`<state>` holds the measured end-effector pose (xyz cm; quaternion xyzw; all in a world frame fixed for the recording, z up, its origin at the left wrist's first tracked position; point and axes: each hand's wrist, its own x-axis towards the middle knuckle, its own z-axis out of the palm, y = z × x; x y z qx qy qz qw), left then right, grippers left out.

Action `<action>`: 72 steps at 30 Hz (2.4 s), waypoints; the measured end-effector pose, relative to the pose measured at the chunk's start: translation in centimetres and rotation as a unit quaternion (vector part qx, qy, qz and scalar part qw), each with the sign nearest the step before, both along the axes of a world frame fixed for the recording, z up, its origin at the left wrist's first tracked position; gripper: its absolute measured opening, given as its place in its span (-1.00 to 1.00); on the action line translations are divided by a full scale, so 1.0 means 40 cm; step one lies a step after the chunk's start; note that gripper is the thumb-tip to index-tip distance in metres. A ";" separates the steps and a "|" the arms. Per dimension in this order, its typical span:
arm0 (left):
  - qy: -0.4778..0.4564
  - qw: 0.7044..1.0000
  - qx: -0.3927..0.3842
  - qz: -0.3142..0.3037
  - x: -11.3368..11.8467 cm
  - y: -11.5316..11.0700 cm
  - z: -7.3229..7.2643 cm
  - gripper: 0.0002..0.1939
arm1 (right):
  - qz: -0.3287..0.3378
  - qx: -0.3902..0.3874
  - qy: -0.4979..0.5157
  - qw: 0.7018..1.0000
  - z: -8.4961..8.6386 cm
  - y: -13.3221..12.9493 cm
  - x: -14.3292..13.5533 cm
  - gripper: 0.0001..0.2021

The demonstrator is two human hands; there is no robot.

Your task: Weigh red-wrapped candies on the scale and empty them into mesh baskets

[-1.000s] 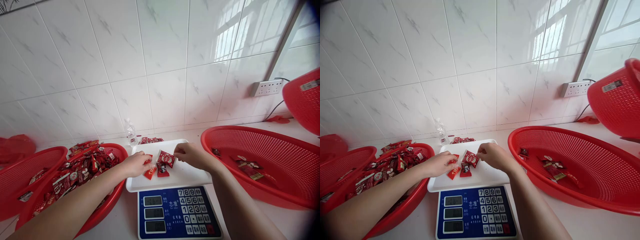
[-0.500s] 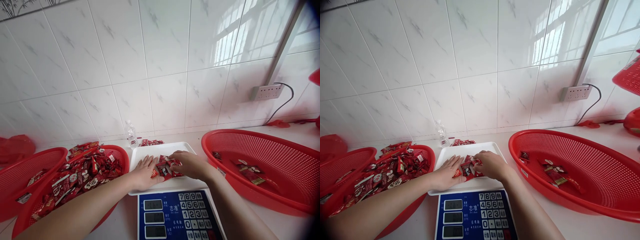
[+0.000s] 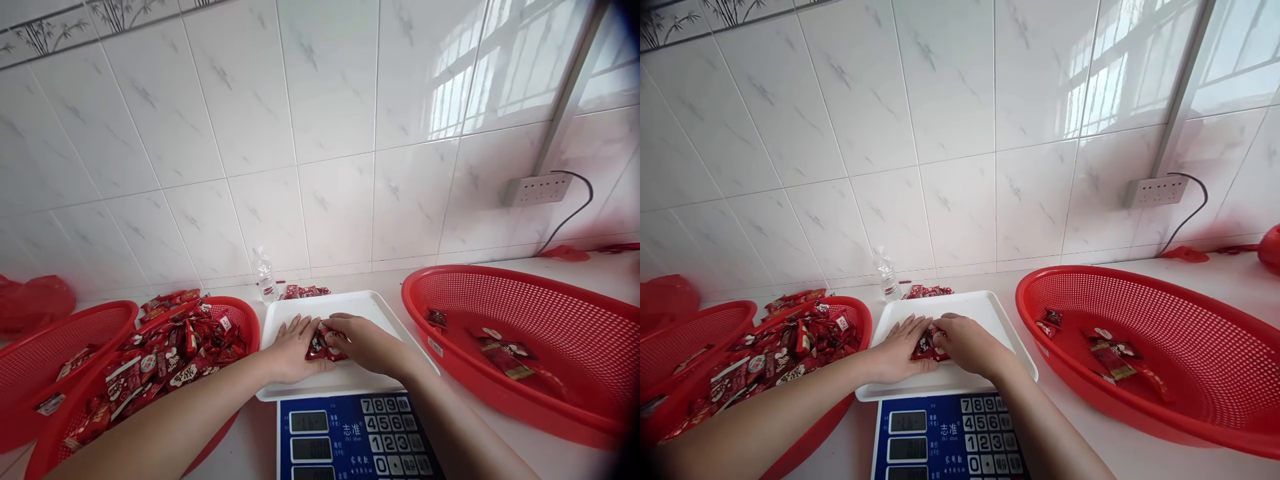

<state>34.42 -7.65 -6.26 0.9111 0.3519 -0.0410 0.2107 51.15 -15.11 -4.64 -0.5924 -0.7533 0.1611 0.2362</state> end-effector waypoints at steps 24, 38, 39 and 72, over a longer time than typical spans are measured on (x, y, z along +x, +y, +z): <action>-0.189 0.973 -0.036 0.124 -0.012 0.031 0.010 -0.78 | -0.060 -0.047 -0.023 0.997 0.003 -0.010 0.028 -0.58; -0.327 0.876 -0.276 0.220 0.063 0.024 -0.001 -0.59 | -0.050 -0.055 0.007 0.997 -0.008 -0.002 0.010 -0.53; -0.344 0.870 -0.285 0.208 0.063 0.019 -0.001 -0.60 | -0.051 -0.054 0.019 0.997 -0.010 -0.001 0.011 -0.52; -0.408 0.907 -0.044 -0.092 0.410 -0.096 0.163 -0.60 | -0.306 0.170 -0.022 0.937 0.114 -0.150 0.264 -0.60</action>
